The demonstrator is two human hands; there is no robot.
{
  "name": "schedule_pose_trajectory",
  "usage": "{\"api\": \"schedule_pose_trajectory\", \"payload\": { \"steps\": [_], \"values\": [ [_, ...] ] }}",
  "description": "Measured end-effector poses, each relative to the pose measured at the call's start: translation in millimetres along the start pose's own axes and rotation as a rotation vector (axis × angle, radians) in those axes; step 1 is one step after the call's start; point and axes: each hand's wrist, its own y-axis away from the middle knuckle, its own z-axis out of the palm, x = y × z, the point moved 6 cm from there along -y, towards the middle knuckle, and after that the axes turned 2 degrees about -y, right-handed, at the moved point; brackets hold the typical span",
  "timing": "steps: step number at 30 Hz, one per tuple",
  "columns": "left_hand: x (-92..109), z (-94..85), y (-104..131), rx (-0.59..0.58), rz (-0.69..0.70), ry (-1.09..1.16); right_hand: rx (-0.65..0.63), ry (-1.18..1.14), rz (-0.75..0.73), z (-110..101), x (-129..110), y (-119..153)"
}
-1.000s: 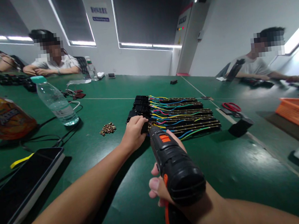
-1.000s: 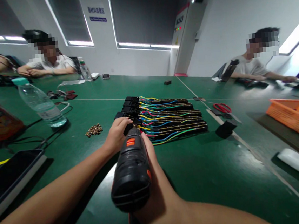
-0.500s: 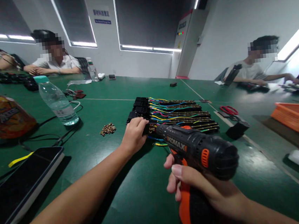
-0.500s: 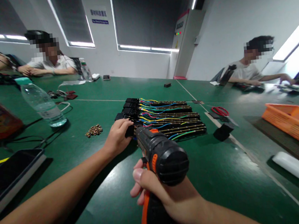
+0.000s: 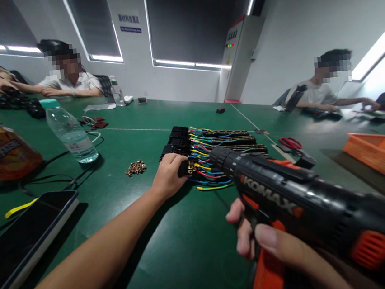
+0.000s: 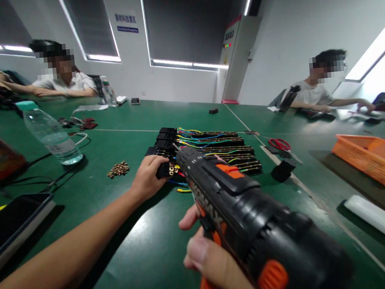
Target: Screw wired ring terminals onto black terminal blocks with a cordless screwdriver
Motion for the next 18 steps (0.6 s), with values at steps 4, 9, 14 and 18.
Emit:
{"api": "schedule_pose_trajectory", "payload": {
  "steps": [4,9,14,18],
  "values": [
    [4,-4.0,0,0.004,0.034,0.012,-0.035,-0.036,0.057,2,25,-16],
    [5,-5.1,0,0.008,0.057,0.014,-0.085,-0.086,0.059,9,48,-28],
    [4,-3.8,1,0.021,0.053,0.014,-0.091,-0.15,0.074,11,53,-29],
    [4,-2.6,1,0.025,0.051,0.011,-0.076,-0.174,0.073,10,53,-27]
  ]
}}
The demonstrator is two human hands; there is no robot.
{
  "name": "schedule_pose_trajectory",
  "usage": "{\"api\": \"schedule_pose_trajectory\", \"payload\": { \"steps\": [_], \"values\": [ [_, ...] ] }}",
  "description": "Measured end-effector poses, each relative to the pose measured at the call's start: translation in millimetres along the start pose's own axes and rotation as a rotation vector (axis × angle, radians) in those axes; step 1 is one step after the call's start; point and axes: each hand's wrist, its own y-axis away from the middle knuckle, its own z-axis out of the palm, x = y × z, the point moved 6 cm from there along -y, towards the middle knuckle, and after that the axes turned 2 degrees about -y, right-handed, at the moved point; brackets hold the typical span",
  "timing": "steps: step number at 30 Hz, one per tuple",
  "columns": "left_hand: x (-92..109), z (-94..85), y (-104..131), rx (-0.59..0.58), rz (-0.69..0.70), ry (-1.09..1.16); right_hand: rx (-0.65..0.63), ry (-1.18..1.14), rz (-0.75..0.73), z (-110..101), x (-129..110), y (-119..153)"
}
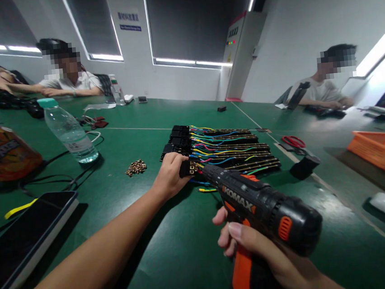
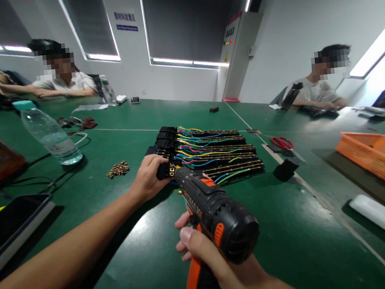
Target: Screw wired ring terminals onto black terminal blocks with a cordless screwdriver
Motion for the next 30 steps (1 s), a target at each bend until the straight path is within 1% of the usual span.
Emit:
{"api": "schedule_pose_trajectory", "payload": {
  "steps": [7,14,18,21,30],
  "values": [
    [0,0.7,0,-0.007,-0.011,-0.013,0.006,-0.013,-0.026,-1,1,0],
    [1,-0.7,0,-0.013,-0.006,-0.007,0.003,-0.006,-0.008,2,4,1],
    [1,-0.7,-1,-0.011,-0.005,-0.005,-0.009,0.03,-0.024,3,5,2],
    [0,0.1,0,-0.008,-0.001,-0.005,0.008,0.056,-0.038,2,7,3],
    [1,0.0,0,-0.004,0.017,-0.006,-0.004,-0.01,-0.025,1,11,1]
  ]
}}
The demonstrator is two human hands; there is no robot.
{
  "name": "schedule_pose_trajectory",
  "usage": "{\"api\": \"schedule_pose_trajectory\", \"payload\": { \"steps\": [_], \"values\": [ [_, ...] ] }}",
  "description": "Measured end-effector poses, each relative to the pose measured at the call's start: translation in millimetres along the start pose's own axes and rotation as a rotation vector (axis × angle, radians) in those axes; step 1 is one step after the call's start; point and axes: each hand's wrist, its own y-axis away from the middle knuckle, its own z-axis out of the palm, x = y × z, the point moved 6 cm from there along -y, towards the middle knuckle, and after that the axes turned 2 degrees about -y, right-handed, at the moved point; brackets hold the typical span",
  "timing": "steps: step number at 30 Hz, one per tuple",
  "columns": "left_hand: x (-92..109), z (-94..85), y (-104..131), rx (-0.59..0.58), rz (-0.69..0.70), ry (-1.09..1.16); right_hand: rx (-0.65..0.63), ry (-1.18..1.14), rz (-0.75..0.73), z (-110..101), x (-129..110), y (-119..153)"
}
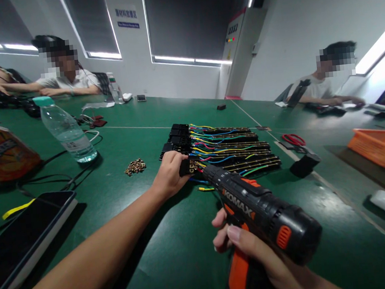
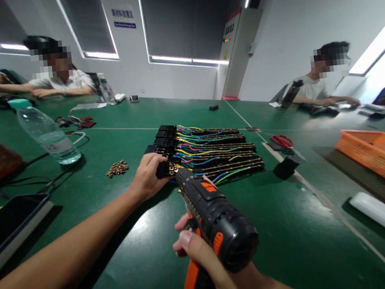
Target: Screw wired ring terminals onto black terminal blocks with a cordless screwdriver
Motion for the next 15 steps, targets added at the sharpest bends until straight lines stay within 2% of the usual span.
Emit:
{"api": "schedule_pose_trajectory", "payload": {
  "steps": [15],
  "values": [
    [1.7,-0.3,-0.2,0.008,0.023,-0.018,0.021,0.002,-0.03,0.9,-3.3,1.4]
  ]
}}
